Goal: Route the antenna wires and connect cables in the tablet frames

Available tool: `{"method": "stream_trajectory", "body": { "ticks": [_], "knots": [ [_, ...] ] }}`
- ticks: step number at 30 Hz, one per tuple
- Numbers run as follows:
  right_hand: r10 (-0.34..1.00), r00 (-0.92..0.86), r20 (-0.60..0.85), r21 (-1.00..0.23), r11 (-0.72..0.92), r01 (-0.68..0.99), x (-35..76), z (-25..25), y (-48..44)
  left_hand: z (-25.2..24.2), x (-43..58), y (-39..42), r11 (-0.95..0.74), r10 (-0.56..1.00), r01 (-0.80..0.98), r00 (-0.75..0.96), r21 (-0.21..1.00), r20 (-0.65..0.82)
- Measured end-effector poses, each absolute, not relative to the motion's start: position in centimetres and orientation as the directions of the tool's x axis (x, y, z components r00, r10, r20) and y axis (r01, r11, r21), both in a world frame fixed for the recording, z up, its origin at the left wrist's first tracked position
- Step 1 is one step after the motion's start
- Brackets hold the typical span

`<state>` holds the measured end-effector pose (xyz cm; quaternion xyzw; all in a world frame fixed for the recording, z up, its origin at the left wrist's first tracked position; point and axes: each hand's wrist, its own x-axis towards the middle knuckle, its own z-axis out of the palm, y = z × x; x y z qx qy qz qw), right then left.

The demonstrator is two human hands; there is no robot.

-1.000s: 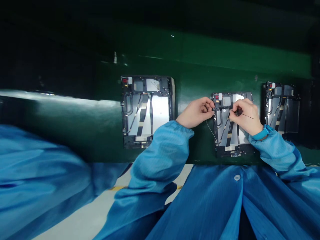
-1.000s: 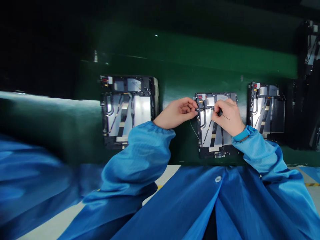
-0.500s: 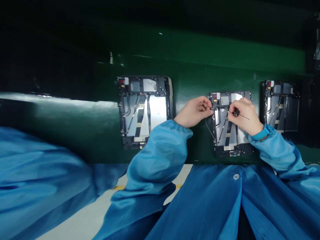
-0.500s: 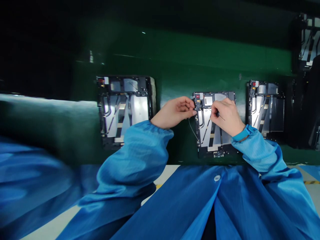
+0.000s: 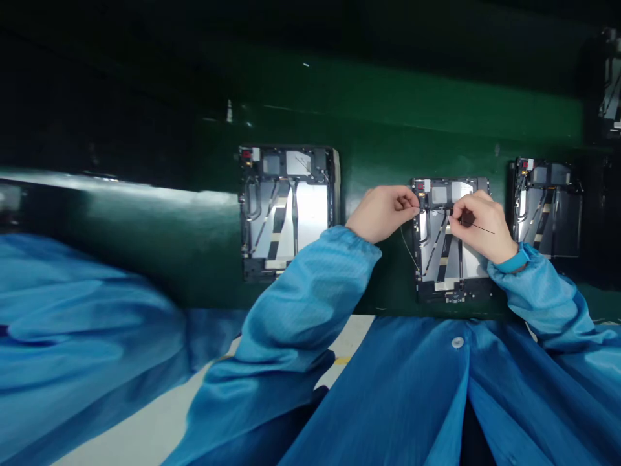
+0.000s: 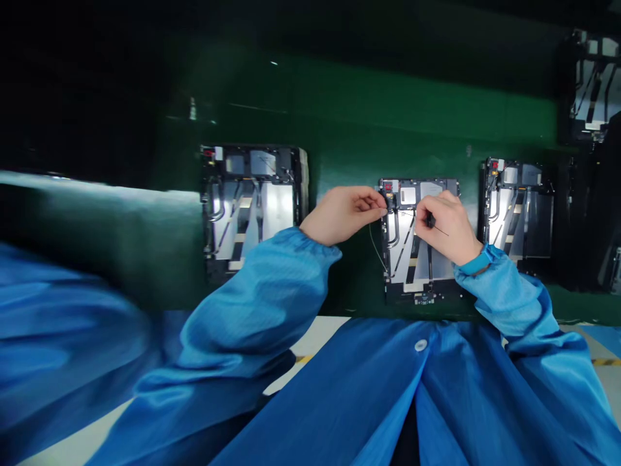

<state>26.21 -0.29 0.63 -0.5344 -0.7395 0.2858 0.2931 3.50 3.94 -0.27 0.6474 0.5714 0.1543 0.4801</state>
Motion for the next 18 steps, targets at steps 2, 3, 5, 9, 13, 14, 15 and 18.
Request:
{"method": "stream_trajectory", "body": {
  "ticks": [2, 3, 5, 9, 13, 14, 15, 18],
  "knots": [
    [0.961, -0.229, 0.155, -0.756, 0.265, 0.599, 26.3, 0.5, -0.3, 0.0, 3.5, 4.0, 0.087, 0.886, 0.632, 0.304, 0.770, -0.351],
    [0.963, -0.221, 0.152, -0.754, 0.258, 0.604, 26.3, 0.4, -0.3, 0.1, 3.5, 3.9, 0.082, 0.885, 0.645, 0.304, 0.760, -0.353],
    [0.965, -0.233, 0.122, -0.725, 0.247, 0.643, 26.4, 0.2, -0.3, 0.3, 3.6, 3.9, 0.067, 0.886, 0.670, 0.302, 0.740, -0.353],
    [0.954, -0.291, 0.071, -0.634, 0.268, 0.725, 26.6, -0.1, -0.3, 1.0, 3.8, 4.3, -0.055, 0.887, 0.749, 0.340, 0.661, -0.312],
    [0.946, -0.323, 0.042, -0.621, 0.278, 0.733, 26.8, -0.1, -0.2, 1.6, 4.3, 5.5, -0.273, 0.841, 0.791, 0.472, 0.547, -0.263],
    [0.945, -0.327, 0.035, -0.623, 0.276, 0.732, 26.8, 0.0, -0.1, 1.7, 4.4, 5.9, -0.317, 0.820, 0.792, 0.505, 0.522, -0.268],
    [0.944, -0.328, 0.032, -0.626, 0.275, 0.730, 26.9, 0.0, 0.0, 1.8, 4.5, 6.2, -0.351, 0.800, 0.792, 0.530, 0.499, -0.280],
    [0.943, -0.332, 0.023, -0.635, 0.270, 0.723, 27.0, 0.2, 0.1, 2.0, 4.7, 6.9, -0.403, 0.754, 0.796, 0.568, 0.452, -0.329]
  ]
}}
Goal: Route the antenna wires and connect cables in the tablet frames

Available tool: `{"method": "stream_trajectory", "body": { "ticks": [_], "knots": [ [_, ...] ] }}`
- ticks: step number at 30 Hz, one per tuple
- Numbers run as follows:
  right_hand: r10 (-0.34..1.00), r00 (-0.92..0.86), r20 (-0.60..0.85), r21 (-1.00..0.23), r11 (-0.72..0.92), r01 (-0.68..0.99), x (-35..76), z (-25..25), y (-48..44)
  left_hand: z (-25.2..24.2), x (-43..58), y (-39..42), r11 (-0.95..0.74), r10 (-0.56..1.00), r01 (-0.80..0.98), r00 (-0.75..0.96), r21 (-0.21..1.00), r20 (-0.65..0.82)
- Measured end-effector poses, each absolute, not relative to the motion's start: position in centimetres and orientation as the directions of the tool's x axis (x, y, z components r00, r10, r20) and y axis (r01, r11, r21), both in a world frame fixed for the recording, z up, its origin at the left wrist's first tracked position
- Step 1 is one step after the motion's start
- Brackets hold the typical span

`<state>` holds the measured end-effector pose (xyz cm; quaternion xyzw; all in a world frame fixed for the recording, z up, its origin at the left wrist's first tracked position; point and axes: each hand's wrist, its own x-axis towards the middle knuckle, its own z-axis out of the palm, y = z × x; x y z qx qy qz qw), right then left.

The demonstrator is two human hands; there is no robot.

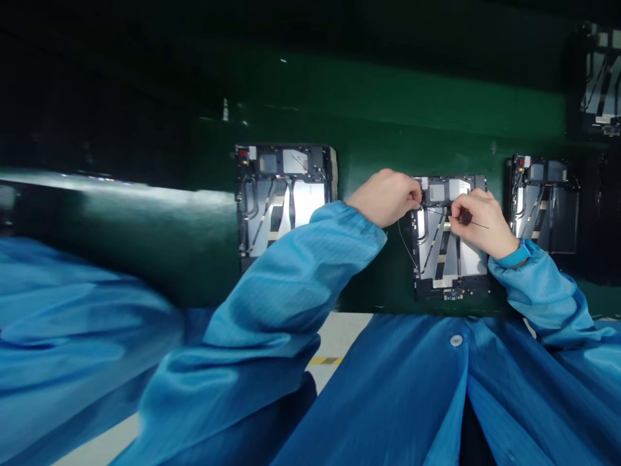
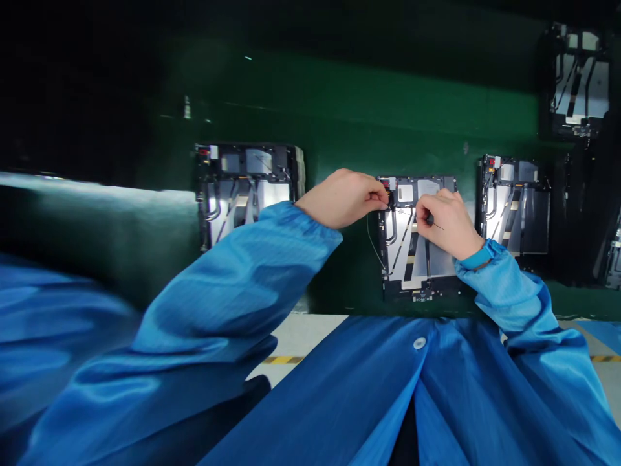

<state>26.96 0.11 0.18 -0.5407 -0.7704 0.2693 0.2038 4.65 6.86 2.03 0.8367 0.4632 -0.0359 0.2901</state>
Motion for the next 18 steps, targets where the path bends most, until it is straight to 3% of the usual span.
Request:
{"method": "stream_trajectory", "body": {
  "ticks": [6, 12, 18],
  "knots": [
    [0.940, -0.342, 0.015, -0.636, 0.272, 0.722, 27.1, 0.4, 0.2, 2.2, 4.9, 7.3, -0.426, 0.722, 0.786, 0.594, 0.448, -0.355],
    [0.939, -0.341, 0.047, -0.653, 0.288, 0.701, 27.5, 0.3, 0.3, 2.5, 5.6, 6.6, -0.468, 0.746, 0.806, 0.580, 0.362, -0.328],
    [0.942, -0.282, 0.181, -0.650, 0.330, 0.685, 26.5, 0.9, 1.4, 1.7, 4.5, 5.4, -0.456, 0.793, 0.778, 0.576, 0.433, -0.199]
  ]
}}
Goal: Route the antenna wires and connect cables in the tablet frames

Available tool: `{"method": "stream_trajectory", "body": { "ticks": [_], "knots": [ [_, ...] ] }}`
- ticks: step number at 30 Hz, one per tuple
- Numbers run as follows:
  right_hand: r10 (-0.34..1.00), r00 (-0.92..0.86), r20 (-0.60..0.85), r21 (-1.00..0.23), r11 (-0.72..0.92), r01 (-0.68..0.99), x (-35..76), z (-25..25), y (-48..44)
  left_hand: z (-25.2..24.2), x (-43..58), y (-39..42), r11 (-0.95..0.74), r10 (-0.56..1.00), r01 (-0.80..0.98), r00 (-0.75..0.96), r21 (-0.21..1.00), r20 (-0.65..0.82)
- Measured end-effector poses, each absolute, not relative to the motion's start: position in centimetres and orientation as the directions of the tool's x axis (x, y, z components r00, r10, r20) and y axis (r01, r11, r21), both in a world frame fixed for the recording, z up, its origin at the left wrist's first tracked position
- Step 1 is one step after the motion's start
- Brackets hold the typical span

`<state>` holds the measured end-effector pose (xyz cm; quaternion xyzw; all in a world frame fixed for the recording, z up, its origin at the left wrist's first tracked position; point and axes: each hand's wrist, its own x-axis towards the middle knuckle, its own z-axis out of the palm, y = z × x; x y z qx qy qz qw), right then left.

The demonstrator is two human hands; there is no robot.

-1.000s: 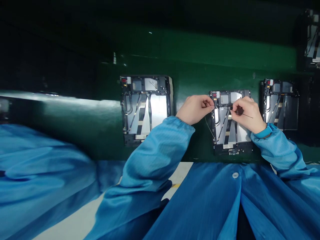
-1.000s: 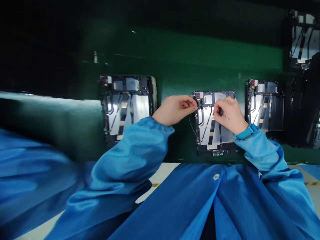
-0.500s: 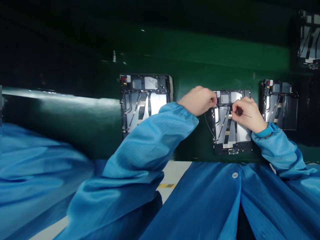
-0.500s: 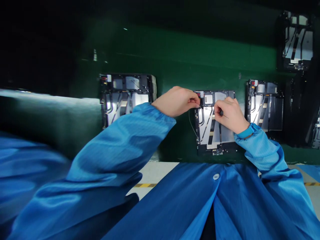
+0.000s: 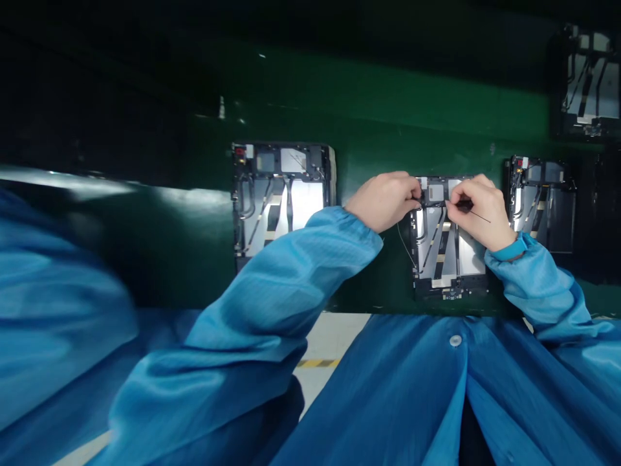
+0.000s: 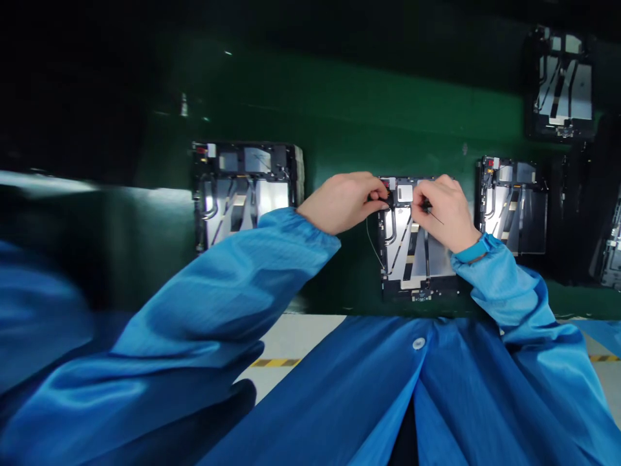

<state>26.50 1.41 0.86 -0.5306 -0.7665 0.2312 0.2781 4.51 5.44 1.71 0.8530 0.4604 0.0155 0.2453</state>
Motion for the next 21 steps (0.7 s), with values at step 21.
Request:
{"method": "stream_trajectory", "body": {
  "ticks": [21],
  "knots": [
    [0.977, -0.206, 0.046, -0.660, 0.184, 0.728, 28.1, 1.3, 2.0, 3.6, 7.0, 2.9, -0.518, 0.767, 0.808, 0.584, 0.282, -0.266]
  ]
}}
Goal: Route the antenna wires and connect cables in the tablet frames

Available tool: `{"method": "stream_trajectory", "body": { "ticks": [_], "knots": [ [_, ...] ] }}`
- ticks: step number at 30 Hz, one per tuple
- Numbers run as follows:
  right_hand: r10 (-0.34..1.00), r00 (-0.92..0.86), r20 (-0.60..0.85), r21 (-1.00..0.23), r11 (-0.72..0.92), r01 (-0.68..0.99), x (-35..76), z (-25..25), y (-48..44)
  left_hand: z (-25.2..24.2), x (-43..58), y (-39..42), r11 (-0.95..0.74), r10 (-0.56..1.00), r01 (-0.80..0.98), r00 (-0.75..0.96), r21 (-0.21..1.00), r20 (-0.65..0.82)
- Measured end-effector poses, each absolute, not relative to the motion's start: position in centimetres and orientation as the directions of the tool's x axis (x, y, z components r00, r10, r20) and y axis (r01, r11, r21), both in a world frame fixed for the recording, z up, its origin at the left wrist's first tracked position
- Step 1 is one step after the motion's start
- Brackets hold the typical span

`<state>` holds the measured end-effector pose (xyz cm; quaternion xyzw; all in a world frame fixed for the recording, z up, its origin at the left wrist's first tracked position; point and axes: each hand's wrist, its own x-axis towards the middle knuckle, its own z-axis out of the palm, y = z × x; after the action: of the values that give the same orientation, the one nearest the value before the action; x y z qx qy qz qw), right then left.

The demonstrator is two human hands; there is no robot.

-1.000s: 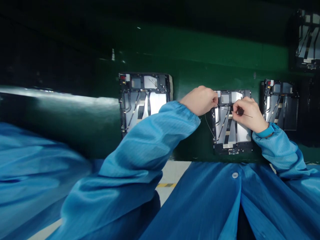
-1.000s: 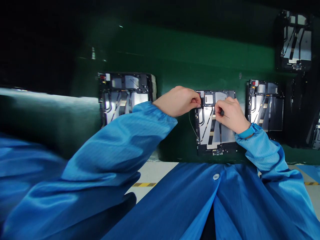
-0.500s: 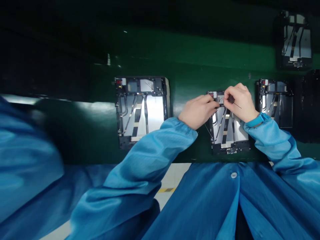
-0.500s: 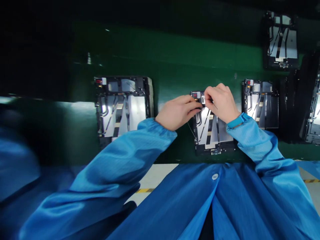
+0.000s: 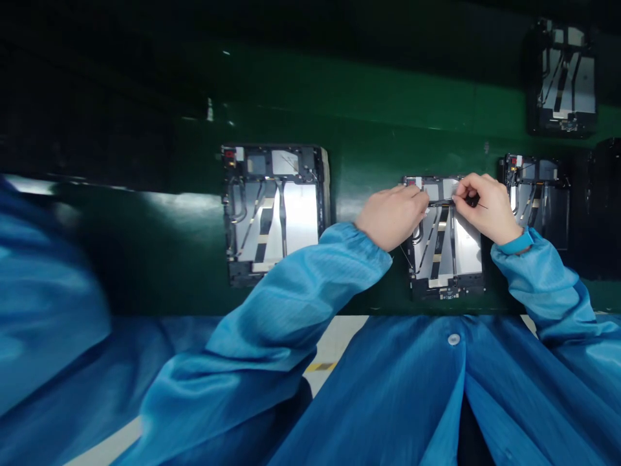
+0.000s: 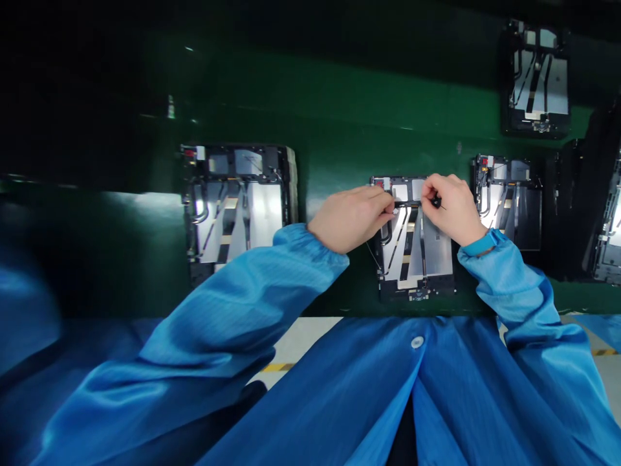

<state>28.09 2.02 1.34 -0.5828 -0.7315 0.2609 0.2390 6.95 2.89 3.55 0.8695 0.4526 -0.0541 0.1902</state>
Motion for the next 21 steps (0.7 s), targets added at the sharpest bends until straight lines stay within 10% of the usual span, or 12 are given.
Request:
{"method": "stream_trajectory", "body": {
  "ticks": [21],
  "knots": [
    [1.000, 0.019, -0.004, -0.721, -0.016, 0.692, 28.5, 1.3, -1.2, 2.6, 13.2, -2.4, -0.025, 0.967, 0.931, 0.115, 0.365, -0.229]
  ]
}}
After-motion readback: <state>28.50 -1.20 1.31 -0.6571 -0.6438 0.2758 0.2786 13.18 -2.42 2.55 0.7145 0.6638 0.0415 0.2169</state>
